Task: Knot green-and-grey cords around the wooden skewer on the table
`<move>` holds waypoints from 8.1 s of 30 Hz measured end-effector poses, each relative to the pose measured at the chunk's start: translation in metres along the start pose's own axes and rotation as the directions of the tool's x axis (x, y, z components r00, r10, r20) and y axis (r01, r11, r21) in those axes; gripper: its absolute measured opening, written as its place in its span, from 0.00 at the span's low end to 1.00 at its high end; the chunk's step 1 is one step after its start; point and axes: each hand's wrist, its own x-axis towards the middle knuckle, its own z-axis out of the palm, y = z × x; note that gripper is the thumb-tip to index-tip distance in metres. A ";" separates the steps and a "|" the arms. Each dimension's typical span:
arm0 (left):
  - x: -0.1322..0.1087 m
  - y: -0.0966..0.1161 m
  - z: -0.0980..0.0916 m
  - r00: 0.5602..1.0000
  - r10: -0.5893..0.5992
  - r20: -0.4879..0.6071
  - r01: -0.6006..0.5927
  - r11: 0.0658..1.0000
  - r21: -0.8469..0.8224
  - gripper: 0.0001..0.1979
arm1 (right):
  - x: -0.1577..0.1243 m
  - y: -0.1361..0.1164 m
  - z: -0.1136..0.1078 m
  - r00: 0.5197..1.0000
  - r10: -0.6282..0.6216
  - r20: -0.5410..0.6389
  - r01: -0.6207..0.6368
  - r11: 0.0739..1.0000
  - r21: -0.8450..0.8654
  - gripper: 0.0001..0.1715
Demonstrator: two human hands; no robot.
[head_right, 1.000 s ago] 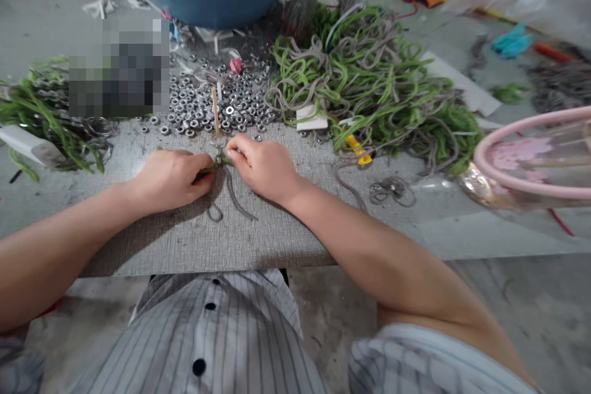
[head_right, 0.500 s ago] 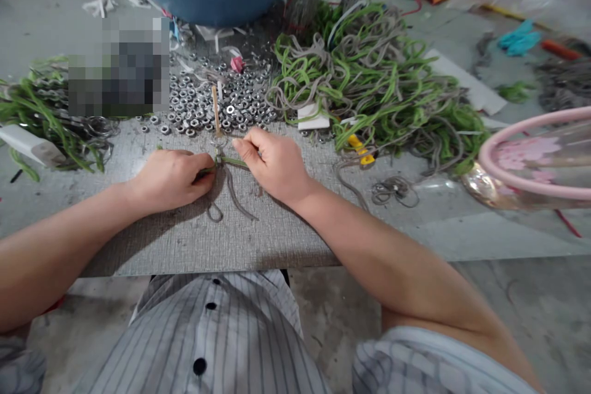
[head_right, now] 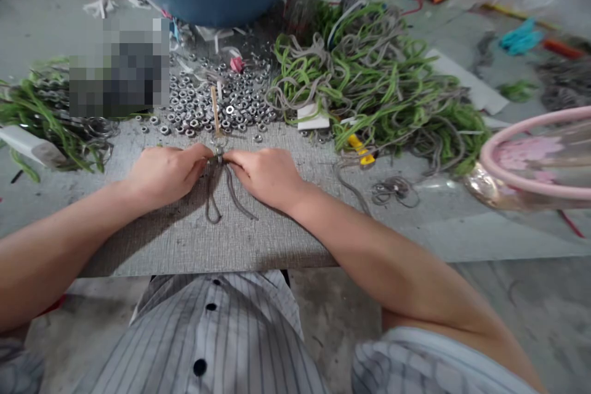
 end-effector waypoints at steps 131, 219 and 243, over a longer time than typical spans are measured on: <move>0.002 -0.021 0.016 0.774 0.421 -0.473 -0.512 0.856 -0.076 0.16 | -0.003 0.038 -0.040 0.976 -0.210 -0.063 0.199 0.968 -0.152 0.10; 0.000 -0.003 -0.013 0.969 -0.095 0.226 0.174 -0.381 -0.908 0.08 | -0.002 -0.009 0.003 0.943 -0.209 -0.258 0.296 0.880 0.372 0.08; 0.000 -0.009 -0.005 0.934 -0.336 0.122 0.077 -0.145 -0.986 0.09 | -0.001 -0.010 -0.012 0.995 0.097 0.014 -0.055 0.440 0.896 0.03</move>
